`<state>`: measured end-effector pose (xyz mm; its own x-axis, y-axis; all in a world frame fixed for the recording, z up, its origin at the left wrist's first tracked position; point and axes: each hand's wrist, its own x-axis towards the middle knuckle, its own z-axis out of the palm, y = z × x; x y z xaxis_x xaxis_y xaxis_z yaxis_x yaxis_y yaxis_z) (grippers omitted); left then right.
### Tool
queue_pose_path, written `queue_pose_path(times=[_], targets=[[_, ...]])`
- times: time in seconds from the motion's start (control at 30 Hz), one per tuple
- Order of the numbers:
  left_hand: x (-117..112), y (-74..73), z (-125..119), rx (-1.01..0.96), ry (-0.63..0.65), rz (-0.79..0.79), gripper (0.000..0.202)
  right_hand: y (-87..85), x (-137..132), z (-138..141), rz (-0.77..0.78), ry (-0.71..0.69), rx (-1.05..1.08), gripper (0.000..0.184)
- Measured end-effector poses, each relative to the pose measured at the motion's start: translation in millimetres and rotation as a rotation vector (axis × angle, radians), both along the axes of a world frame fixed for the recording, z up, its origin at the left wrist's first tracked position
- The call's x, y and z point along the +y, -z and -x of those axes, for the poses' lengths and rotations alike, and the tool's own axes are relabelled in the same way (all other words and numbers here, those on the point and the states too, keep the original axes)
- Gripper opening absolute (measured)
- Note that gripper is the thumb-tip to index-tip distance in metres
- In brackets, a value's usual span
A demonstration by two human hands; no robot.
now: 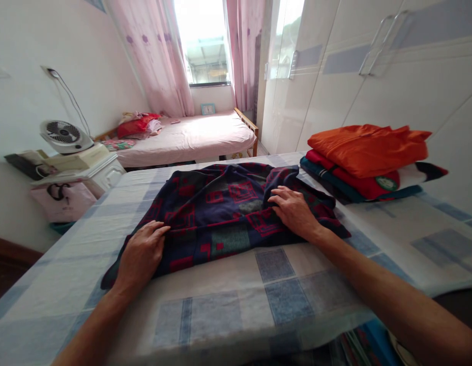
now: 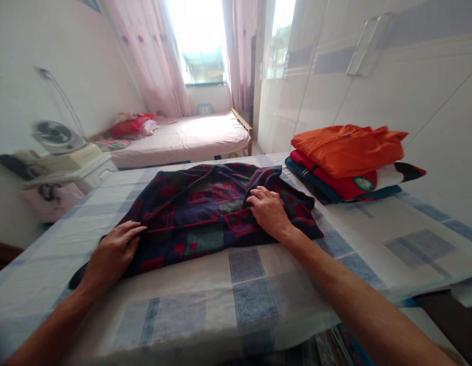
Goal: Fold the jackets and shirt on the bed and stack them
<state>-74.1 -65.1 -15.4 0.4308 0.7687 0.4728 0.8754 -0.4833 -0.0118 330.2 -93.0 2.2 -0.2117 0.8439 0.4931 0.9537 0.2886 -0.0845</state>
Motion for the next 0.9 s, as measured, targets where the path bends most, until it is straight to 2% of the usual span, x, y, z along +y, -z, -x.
queue_pose_path(times=[0.1, 0.17, 0.2, 0.3, 0.37, 0.43, 0.5, 0.57, 0.67, 0.77, 0.83, 0.9], targets=[[-13.6, 3.1, 17.2, -0.044, 0.062, -0.028, 0.037, -6.9, -30.1, -20.5, -0.141, 0.074, 0.149, 0.022], [-18.9, 9.1, 32.6, -0.031, 0.083, 0.012, 0.038, -7.6, -50.9, -34.4, -0.124, 0.047, 0.203, 0.020], [-19.2, 13.8, 40.5, -0.022, 0.080, 0.046, 0.040, -5.1, -59.3, -40.7, -0.068, 0.012, 0.185, 0.019], [-11.5, 30.0, 61.1, -0.015, 0.060, 0.155, 0.047, 12.5, -73.0, -56.0, 0.094, -0.033, 0.066, 0.017], [-3.3, 36.1, 69.4, -0.007, 0.065, 0.188, 0.047, 26.4, -73.9, -63.4, 0.115, 0.001, 0.035, 0.019], [2.2, 34.7, 71.1, 0.013, 0.072, 0.177, 0.046, 36.1, -72.2, -68.5, 0.094, 0.033, 0.046, 0.020], [1.1, 26.4, 64.1, 0.017, 0.065, 0.111, 0.044, 39.7, -71.9, -70.9, 0.060, 0.044, 0.054, 0.020], [-7.9, 15.1, 47.2, 0.003, 0.091, 0.031, 0.040, 37.8, -74.5, -70.9, 0.003, 0.046, 0.067, 0.021], [-29.5, 2.6, 8.4, 0.063, 0.249, 0.016, 0.042, 28.9, -83.0, -67.1, -0.068, -0.014, 0.081, 0.024], [-45.4, 4.6, -25.6, 0.240, 0.389, 0.112, 0.061, 20.0, -92.7, -60.4, -0.055, -0.117, 0.038, 0.031], [-47.8, 11.7, -35.3, 0.306, 0.400, 0.189, 0.070, 17.2, -97.3, -57.1, 0.023, -0.174, -0.001, 0.032], [-44.6, 16.9, -35.1, 0.300, 0.372, 0.257, 0.071, 17.4, -99.3, -56.4, 0.086, -0.195, 0.012, 0.024]])
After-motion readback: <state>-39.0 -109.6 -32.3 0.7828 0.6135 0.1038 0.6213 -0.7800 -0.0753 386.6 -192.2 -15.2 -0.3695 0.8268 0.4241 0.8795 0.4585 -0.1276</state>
